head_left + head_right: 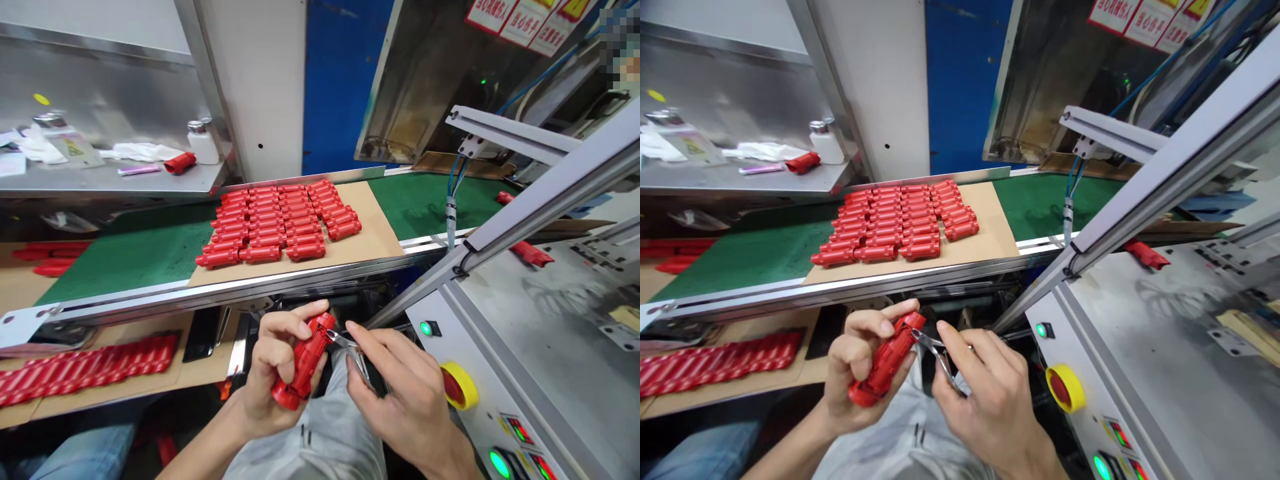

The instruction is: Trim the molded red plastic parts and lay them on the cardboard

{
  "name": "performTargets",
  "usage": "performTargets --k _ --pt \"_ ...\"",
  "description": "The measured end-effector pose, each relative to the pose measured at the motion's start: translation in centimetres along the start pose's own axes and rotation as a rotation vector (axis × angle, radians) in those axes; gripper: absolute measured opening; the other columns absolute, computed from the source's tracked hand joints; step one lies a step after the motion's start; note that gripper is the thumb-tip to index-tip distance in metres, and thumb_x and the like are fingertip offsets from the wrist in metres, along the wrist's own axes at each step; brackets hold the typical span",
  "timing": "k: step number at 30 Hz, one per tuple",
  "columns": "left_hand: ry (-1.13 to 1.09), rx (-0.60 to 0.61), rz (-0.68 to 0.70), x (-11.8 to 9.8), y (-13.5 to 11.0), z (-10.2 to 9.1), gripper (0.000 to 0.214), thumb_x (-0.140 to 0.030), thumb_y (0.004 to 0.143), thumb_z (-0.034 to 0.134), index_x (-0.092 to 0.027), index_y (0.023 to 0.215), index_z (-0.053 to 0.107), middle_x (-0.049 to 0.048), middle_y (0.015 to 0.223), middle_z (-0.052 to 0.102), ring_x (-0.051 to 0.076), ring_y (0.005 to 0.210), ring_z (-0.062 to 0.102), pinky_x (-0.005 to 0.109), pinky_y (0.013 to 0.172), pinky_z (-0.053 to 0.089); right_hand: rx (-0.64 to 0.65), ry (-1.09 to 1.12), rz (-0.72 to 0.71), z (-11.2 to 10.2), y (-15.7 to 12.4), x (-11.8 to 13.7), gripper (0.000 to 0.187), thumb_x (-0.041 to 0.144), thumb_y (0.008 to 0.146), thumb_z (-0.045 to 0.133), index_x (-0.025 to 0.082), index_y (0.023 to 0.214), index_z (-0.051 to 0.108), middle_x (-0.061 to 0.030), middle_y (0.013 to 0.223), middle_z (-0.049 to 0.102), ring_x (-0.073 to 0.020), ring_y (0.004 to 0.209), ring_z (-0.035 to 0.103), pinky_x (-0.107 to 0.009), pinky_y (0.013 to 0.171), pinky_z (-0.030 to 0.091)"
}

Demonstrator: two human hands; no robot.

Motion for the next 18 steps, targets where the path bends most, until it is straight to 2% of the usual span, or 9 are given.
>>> performTargets --k 6,10,14,18 --pt "0.067 0.07 0.113 -0.3 -0.3 0.8 0.048 0.003 0.085 0.084 -0.017 0.07 0.043 -0.0025 0.108 0.063 0.022 0.129 0.077 0.017 0.082 0.071 0.012 0.032 0.026 0.0 -0.8 -0.6 0.056 0.003 0.095 0.068 0.021 0.148 0.067 -0.0056 0.1 0.077 -0.0186 0.086 0.074 -0.032 0.076 0.062" --pt "0.115 0.135 0.171 -0.4 -0.4 1.4 0.048 0.013 0.08 0.08 -0.017 0.072 0.043 -0.0038 0.113 0.06 0.02 0.132 0.075 0.015 0.086 0.069 0.006 0.036 0.028 0.3 -1.2 -1.3 0.055 0.004 0.096 0.07 0.021 0.148 0.067 -0.0054 0.1 0.077 -0.0189 0.086 0.074 -0.033 0.076 0.062" --pt "0.139 0.152 0.164 -0.2 -0.5 1.4 0.05 0.017 0.08 0.074 -0.019 0.075 0.039 -0.0038 0.113 0.057 0.02 0.134 0.074 0.022 0.099 0.069 -0.004 0.052 0.006 0.6 -1.6 -1.7 0.053 0.005 0.096 0.071 0.02 0.147 0.067 -0.0059 0.1 0.078 -0.0189 0.084 0.073 -0.033 0.076 0.061" --pt "0.166 0.228 0.129 0.0 -0.5 1.2 0.046 0.015 0.081 0.072 -0.022 0.086 0.043 -0.0014 0.114 0.058 0.027 0.133 0.074 0.036 0.105 0.07 0.011 0.052 -0.014 0.8 -1.7 -2.1 0.053 0.005 0.096 0.071 0.02 0.147 0.066 -0.0064 0.1 0.078 -0.0194 0.083 0.073 -0.034 0.075 0.062"
Point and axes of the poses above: each hand's wrist, its own y-axis towards the middle knuckle, its own z-axis out of the palm, x = y × z, the point moved 7 cm from there along y, towards the middle knuckle
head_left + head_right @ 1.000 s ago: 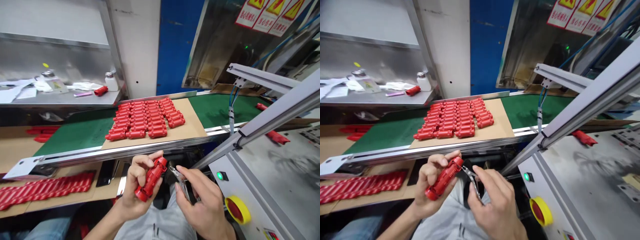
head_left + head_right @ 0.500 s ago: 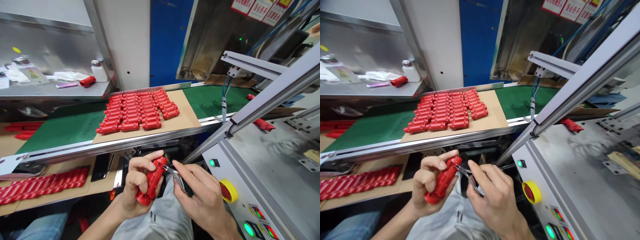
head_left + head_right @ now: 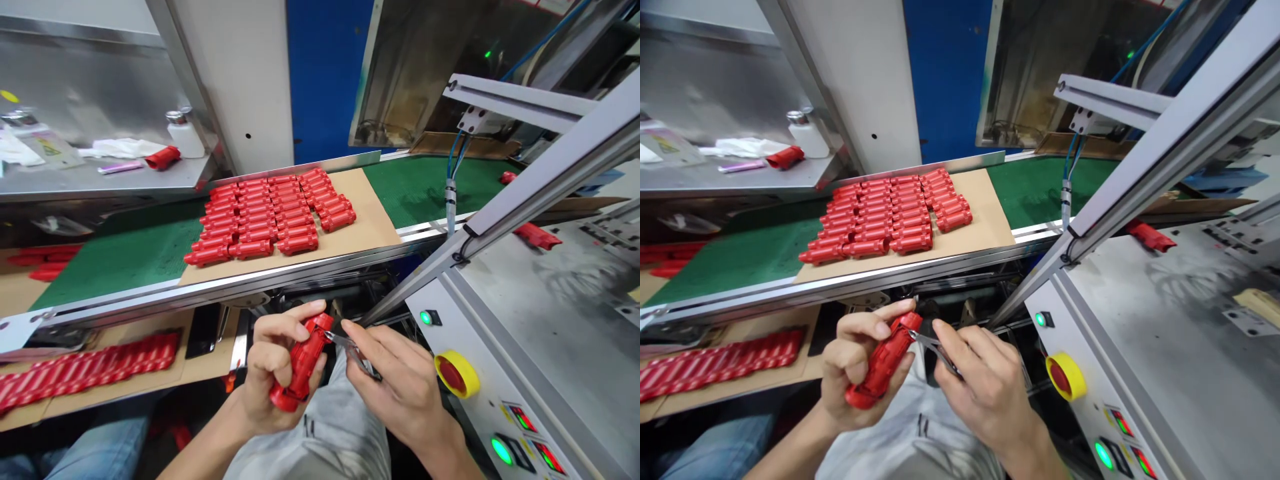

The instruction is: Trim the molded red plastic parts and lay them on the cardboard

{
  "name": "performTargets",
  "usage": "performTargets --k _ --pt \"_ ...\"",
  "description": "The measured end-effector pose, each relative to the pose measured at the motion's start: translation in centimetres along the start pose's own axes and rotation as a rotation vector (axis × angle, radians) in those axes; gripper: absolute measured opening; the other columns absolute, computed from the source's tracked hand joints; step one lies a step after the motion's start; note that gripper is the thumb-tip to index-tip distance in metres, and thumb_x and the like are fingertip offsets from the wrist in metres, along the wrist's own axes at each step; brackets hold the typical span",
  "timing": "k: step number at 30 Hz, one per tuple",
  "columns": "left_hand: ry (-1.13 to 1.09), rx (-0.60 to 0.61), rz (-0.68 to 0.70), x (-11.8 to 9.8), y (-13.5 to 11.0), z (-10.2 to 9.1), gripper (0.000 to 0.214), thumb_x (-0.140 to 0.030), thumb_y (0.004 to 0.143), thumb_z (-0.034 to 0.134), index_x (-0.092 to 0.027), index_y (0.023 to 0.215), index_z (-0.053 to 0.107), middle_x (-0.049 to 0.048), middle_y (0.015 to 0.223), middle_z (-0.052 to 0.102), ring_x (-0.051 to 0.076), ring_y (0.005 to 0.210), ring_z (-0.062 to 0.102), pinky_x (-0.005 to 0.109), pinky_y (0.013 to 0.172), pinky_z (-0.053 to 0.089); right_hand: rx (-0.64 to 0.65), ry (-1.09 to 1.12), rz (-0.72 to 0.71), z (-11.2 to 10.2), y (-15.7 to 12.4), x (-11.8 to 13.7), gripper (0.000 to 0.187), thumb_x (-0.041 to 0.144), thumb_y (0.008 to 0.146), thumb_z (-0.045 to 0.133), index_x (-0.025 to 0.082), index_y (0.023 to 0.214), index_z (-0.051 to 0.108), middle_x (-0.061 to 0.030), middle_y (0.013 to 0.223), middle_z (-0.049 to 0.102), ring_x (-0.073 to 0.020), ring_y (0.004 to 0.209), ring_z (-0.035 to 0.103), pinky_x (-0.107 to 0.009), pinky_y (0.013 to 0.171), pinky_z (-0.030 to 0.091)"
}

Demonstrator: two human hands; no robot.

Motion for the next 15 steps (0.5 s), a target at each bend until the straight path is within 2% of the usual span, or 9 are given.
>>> performTargets --k 3,9,11,15 --pt "-0.017 0.031 -0.067 0.4 -0.1 -0.2 0.045 0.009 0.085 0.073 -0.024 0.091 0.043 0.0007 0.114 0.057 0.031 0.132 0.075 0.043 0.106 0.069 -0.005 -0.019 -0.049 0.0 -0.2 -0.2 0.055 0.004 0.096 0.07 0.018 0.149 0.065 -0.0072 0.099 0.078 -0.0199 0.083 0.073 -0.034 0.075 0.063" --pt "-0.137 0.064 -0.159 0.7 -0.5 0.4 0.044 0.01 0.087 0.067 -0.025 0.096 0.041 0.0029 0.118 0.052 0.031 0.138 0.07 0.042 0.115 0.064 -0.039 0.029 -0.077 0.8 -1.3 -1.2 0.057 0.001 0.094 0.07 0.018 0.149 0.066 -0.0098 0.106 0.08 -0.0206 0.087 0.074 -0.035 0.077 0.063" --pt "-0.174 0.077 -0.176 0.7 -0.5 0.6 0.046 0.012 0.087 0.065 -0.025 0.098 0.041 0.0031 0.119 0.051 0.031 0.14 0.069 0.043 0.117 0.062 -0.059 0.126 -0.034 1.0 -1.7 -1.5 0.055 0.002 0.095 0.07 0.021 0.146 0.068 -0.0077 0.106 0.079 -0.019 0.086 0.073 -0.034 0.077 0.062" --pt "-0.176 0.073 -0.201 0.7 -0.4 0.6 0.048 0.013 0.087 0.064 -0.026 0.1 0.04 0.0033 0.121 0.05 0.03 0.141 0.068 0.041 0.119 0.061 -0.217 0.354 0.219 -0.4 -2.5 -3.0 0.044 0.006 0.096 0.072 0.028 0.134 0.075 0.0018 0.085 0.067 -0.0114 0.063 0.059 -0.024 0.055 0.051"
Point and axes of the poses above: each hand's wrist, its own y-axis towards the middle knuckle, its own z-axis out of the palm, x = y × z, the point moved 7 cm from there along y, towards the middle knuckle
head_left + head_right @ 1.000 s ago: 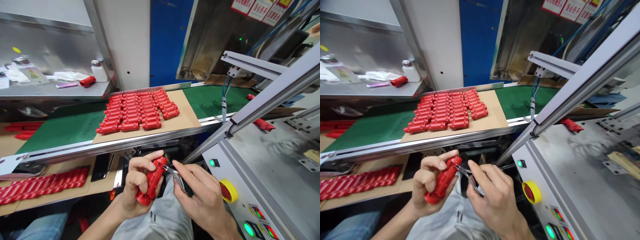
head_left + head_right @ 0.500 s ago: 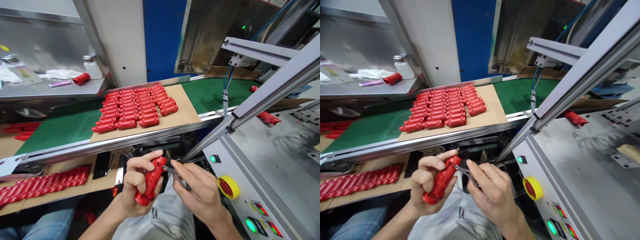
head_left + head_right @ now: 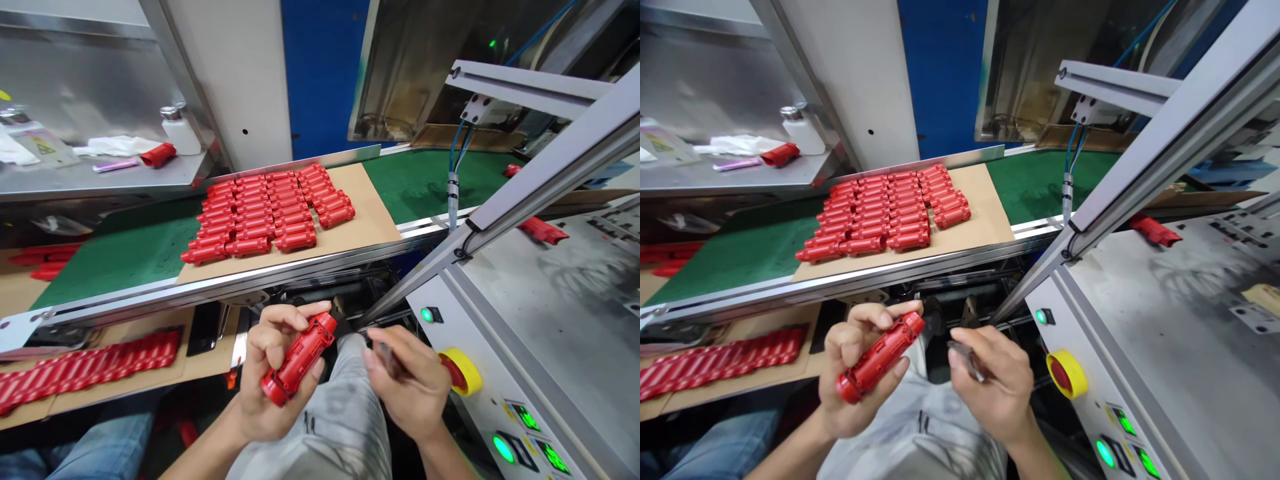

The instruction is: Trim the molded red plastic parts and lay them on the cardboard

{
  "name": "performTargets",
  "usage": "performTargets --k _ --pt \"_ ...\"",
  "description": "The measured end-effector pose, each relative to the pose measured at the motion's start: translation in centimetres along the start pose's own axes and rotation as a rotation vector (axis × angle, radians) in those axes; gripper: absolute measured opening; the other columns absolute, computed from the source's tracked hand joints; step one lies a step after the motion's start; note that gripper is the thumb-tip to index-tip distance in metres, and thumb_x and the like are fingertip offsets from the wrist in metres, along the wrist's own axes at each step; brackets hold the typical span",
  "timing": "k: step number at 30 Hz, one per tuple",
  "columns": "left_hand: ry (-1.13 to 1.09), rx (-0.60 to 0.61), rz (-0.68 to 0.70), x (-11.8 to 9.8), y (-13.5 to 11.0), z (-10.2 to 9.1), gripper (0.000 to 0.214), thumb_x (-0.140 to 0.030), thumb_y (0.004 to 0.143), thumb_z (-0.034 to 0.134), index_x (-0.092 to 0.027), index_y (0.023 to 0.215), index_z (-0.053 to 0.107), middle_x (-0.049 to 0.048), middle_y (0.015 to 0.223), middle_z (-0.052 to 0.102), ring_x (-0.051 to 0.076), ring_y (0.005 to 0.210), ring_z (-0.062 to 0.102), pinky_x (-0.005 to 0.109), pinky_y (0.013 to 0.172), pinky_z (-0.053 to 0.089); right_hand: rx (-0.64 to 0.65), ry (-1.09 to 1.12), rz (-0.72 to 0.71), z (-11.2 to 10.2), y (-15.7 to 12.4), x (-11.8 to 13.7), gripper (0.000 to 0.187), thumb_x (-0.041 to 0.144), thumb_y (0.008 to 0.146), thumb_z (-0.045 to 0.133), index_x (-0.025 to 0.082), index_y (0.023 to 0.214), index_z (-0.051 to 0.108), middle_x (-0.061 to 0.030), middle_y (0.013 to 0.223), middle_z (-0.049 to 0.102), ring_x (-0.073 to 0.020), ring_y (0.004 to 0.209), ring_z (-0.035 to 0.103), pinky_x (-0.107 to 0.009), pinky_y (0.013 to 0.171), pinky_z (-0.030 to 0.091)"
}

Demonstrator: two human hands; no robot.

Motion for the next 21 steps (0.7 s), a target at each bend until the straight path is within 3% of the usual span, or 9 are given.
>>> performTargets --k 3,7,13,21 --pt "0.01 -0.009 0.005 -0.1 0.2 -0.2 0.047 0.013 0.087 0.064 -0.025 0.099 0.04 0.0032 0.12 0.05 0.03 0.14 0.068 0.041 0.119 0.061 0.029 -0.067 0.053 -1.0 0.6 0.5 0.05 0.01 0.096 0.073 0.028 0.142 0.072 -0.0013 0.093 0.069 -0.0148 0.075 0.065 -0.027 0.062 0.056" --pt "0.037 -0.015 0.027 -0.5 0.3 0.1 0.046 0.013 0.087 0.065 -0.025 0.096 0.04 0.0027 0.119 0.052 0.029 0.138 0.07 0.041 0.118 0.062 0.184 -0.258 -0.125 -1.1 1.9 2.3 0.065 0.005 0.091 0.075 0.025 0.152 0.065 -0.0085 0.114 0.076 -0.0223 0.101 0.072 -0.039 0.089 0.062" --pt "0.08 -0.025 0.049 -1.0 0.2 0.5 0.046 0.013 0.085 0.068 -0.024 0.09 0.04 0.0012 0.117 0.054 0.026 0.136 0.071 0.037 0.113 0.065 0.288 -0.377 -0.245 -0.4 2.6 2.9 0.065 0.005 0.091 0.073 0.021 0.153 0.063 -0.0084 0.113 0.077 -0.0228 0.097 0.071 -0.042 0.089 0.06" --pt "0.122 0.023 0.073 -1.3 0.1 0.6 0.048 0.017 0.083 0.065 -0.024 0.093 0.041 0.0017 0.119 0.054 0.029 0.137 0.071 0.041 0.113 0.065 0.387 -0.395 -0.286 -0.6 2.8 3.0 0.063 0.004 0.094 0.073 0.016 0.155 0.061 -0.01 0.114 0.076 -0.0237 0.097 0.065 -0.043 0.089 0.057"
Point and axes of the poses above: each hand's wrist, its own y-axis towards the middle knuckle, its own z-axis out of the palm, x = y × z, the point moved 7 cm from there along y, towards the middle knuckle
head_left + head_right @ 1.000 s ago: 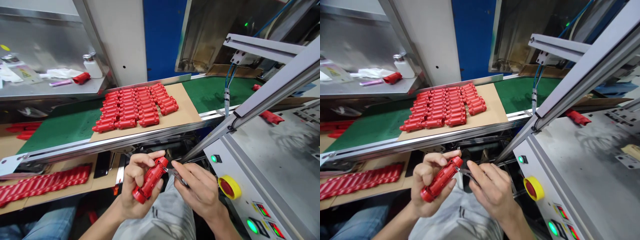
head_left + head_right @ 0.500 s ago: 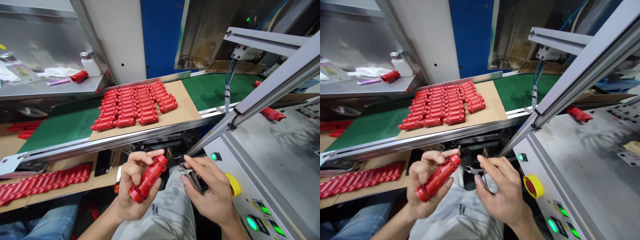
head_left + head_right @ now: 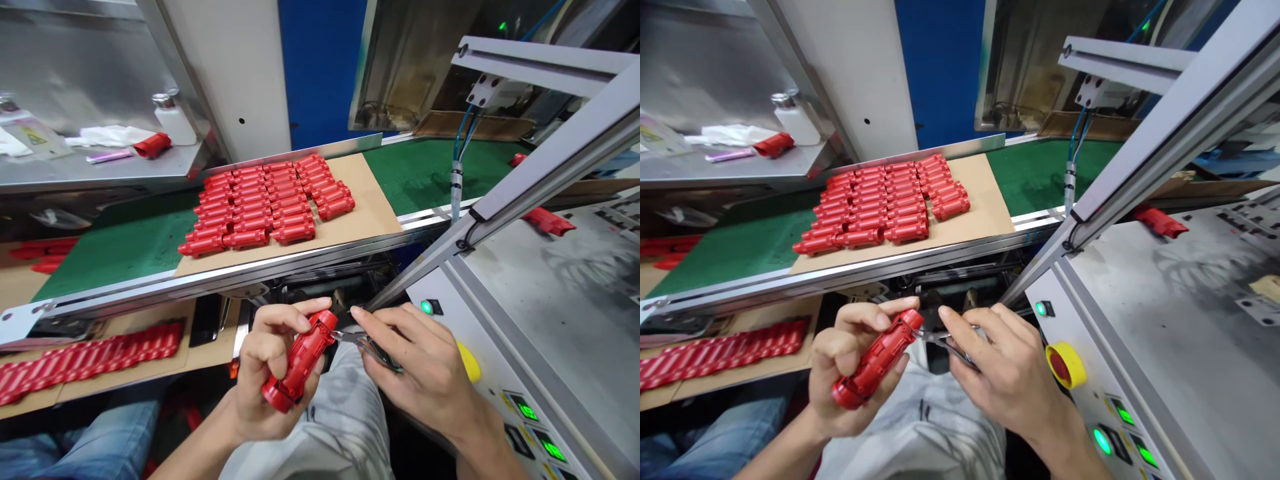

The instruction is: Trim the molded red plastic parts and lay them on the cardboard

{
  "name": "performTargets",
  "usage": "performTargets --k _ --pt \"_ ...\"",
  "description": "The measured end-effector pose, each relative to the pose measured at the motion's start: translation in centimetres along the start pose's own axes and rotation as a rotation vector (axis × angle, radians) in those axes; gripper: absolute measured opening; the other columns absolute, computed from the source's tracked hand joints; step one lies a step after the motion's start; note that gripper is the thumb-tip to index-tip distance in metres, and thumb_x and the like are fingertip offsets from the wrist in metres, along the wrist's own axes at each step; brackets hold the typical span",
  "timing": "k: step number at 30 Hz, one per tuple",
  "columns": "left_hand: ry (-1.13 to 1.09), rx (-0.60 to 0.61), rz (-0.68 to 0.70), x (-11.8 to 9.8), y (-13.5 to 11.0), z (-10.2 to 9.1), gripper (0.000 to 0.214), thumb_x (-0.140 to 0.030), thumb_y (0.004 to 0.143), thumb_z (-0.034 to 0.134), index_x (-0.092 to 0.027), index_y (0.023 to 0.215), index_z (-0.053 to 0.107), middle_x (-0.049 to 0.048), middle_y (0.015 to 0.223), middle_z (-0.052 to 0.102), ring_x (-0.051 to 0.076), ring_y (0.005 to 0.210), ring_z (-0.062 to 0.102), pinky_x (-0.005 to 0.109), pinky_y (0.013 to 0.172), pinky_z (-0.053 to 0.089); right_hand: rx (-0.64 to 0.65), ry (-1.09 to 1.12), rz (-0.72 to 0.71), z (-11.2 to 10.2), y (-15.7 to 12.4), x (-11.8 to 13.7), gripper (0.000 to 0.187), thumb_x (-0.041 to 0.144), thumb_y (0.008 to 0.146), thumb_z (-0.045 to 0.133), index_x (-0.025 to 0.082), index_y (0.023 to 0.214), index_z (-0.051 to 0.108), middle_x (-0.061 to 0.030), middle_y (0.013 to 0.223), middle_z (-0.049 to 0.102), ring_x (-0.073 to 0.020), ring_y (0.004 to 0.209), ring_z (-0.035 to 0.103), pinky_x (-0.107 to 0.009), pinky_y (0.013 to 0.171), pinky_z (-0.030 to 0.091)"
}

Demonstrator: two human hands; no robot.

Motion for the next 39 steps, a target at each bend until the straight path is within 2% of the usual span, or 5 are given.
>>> performTargets --k 21,28,33,36,39 --pt "0.016 0.07 -0.012 0.4 -0.5 -0.6 0.047 0.018 0.082 0.065 -0.023 0.092 0.045 0.0024 0.121 0.055 0.031 0.14 0.068 0.04 0.113 0.063 0.06 0.078 -0.007 1.1 0.2 -0.7 0.055 0.008 0.1 0.072 0.02 0.154 0.063 -0.0082 0.111 0.079 -0.0218 0.092 0.069 -0.038 0.084 0.059" --pt "-0.11 -0.055 -0.121 0.7 0.0 -1.2 0.043 0.009 0.089 0.068 -0.025 0.095 0.042 0.0016 0.117 0.056 0.028 0.134 0.072 0.038 0.114 0.063 -0.264 1.02 0.655 3.5 -1.7 -5.6 0.027 0.036 0.104 0.072 0.033 0.13 0.08 0.0031 0.079 0.061 -0.0082 0.056 0.046 -0.021 0.048 0.039" --pt "-0.236 -0.083 -0.245 1.5 -0.2 -1.8 0.036 0.004 0.094 0.067 -0.025 0.1 0.046 0.0038 0.122 0.056 0.034 0.143 0.066 0.053 0.118 0.06 -0.19 1.022 0.769 4.2 -2.8 -5.7 0.028 0.04 0.1 0.079 0.03 0.126 0.078 -0.0026 0.104 0.071 -0.0152 0.091 0.065 -0.026 0.083 0.057" --pt "-0.387 -0.135 -0.372 2.9 -0.8 -2.1 0.027 -0.005 0.097 0.069 -0.026 0.108 0.055 0.0068 0.126 0.056 0.039 0.147 0.06 0.062 0.114 0.061 -0.123 0.965 0.751 4.3 -2.9 -4.9 0.025 0.044 0.106 0.071 0.03 0.126 0.074 -0.0015 0.102 0.07 -0.0154 0.09 0.065 -0.027 0.085 0.056" --pt "-0.374 -0.151 -0.419 3.6 -1.1 -2.3 0.026 -0.013 0.098 0.068 -0.027 0.117 0.06 0.0064 0.116 0.06 0.03 0.122 0.069 0.052 0.102 0.064 -0.06 0.823 0.721 4.6 -2.5 -4.1 0.025 0.045 0.108 0.067 0.028 0.126 0.072 -0.0005 0.096 0.068 -0.0153 0.086 0.064 -0.026 0.079 0.054"
Point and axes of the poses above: each hand's wrist, its own y-axis towards the middle knuckle, its own z-axis out of the palm, x = y × z, the point moved 7 cm from there along y, towards the middle knuckle
